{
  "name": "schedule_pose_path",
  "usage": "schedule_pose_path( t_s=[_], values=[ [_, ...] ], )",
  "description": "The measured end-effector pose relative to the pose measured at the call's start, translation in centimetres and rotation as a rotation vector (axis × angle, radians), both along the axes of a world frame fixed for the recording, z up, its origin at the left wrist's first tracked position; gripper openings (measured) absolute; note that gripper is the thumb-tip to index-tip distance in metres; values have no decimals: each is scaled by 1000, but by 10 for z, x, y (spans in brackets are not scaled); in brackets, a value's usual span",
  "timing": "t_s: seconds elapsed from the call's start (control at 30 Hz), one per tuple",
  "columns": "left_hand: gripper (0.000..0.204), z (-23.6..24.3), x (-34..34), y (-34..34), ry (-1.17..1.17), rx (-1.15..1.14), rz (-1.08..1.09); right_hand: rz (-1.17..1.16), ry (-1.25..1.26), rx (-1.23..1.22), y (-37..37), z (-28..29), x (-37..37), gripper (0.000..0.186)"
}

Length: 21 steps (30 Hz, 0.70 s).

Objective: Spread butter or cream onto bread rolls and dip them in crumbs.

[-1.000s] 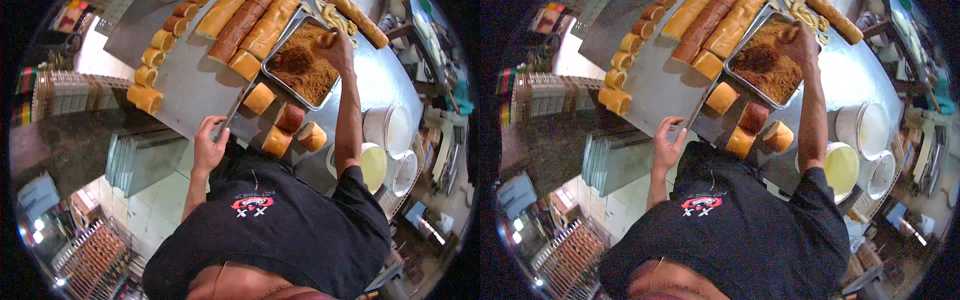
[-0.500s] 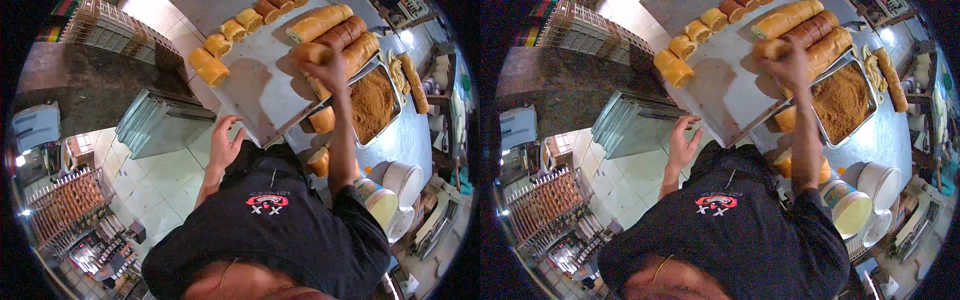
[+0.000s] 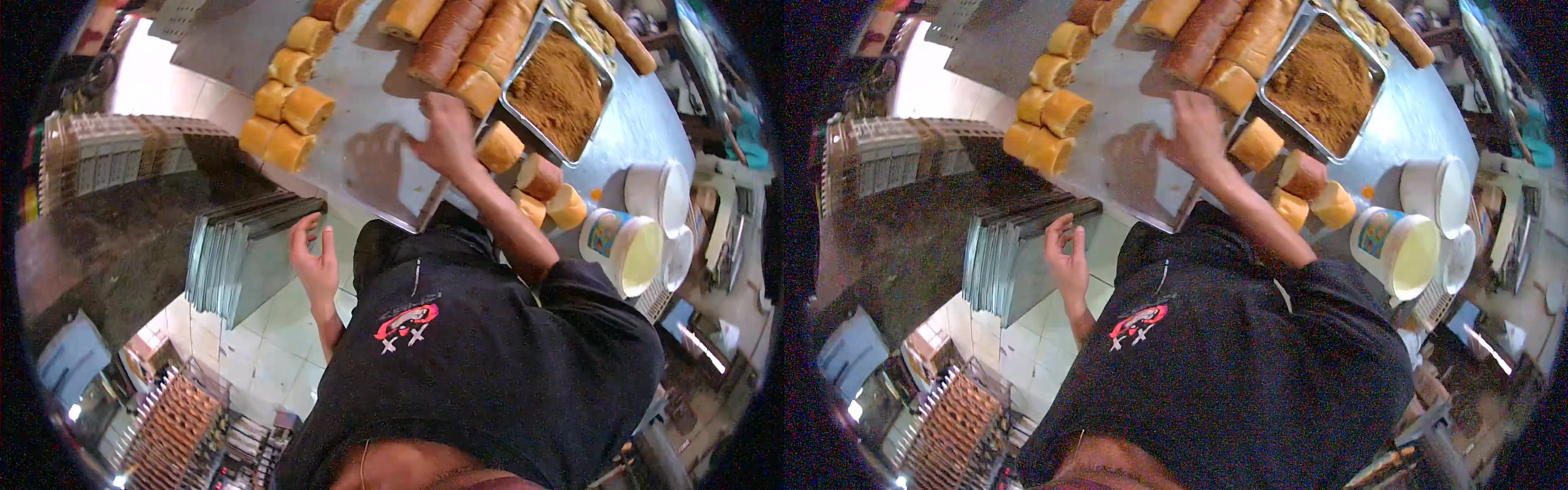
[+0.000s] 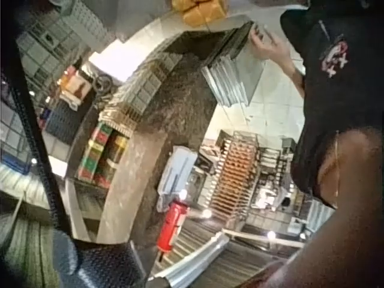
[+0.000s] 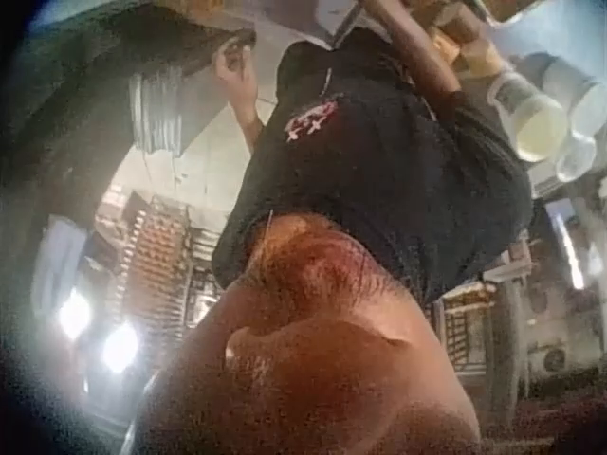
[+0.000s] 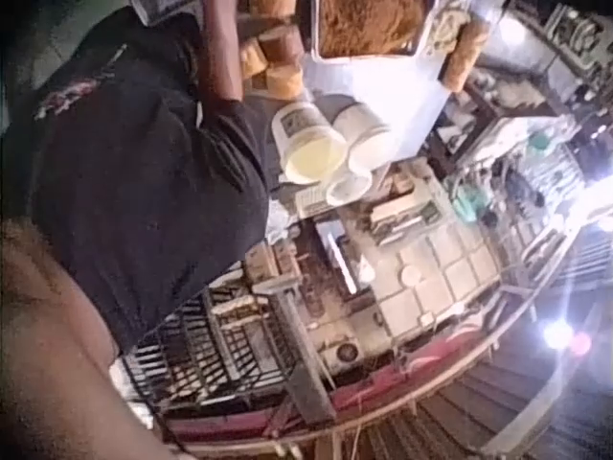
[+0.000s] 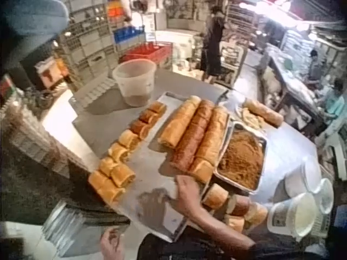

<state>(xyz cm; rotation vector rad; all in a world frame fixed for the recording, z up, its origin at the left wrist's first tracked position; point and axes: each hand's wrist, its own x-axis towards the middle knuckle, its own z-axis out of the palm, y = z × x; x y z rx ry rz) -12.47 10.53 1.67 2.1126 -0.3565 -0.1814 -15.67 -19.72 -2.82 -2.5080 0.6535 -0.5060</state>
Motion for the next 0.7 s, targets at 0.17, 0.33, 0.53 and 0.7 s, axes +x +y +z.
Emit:
schedule_pose_path(
  t_s=[0.17,0.33,0.53,0.7],
  values=[
    [25,6,15,-68,-25,40,-316,-213,387,-162,-67,-25,-121,92],
    [27,3,8,-194,28,-172,-659,-262,230,47,-87,-22,-142,85],
    [42,-35,-31,-411,-148,-232,-1076,-445,-702,292,-184,93,-184,81],
    [58,-82,-79,-530,-567,125,-819,-371,-1136,-32,-256,191,-181,92]
  ],
)
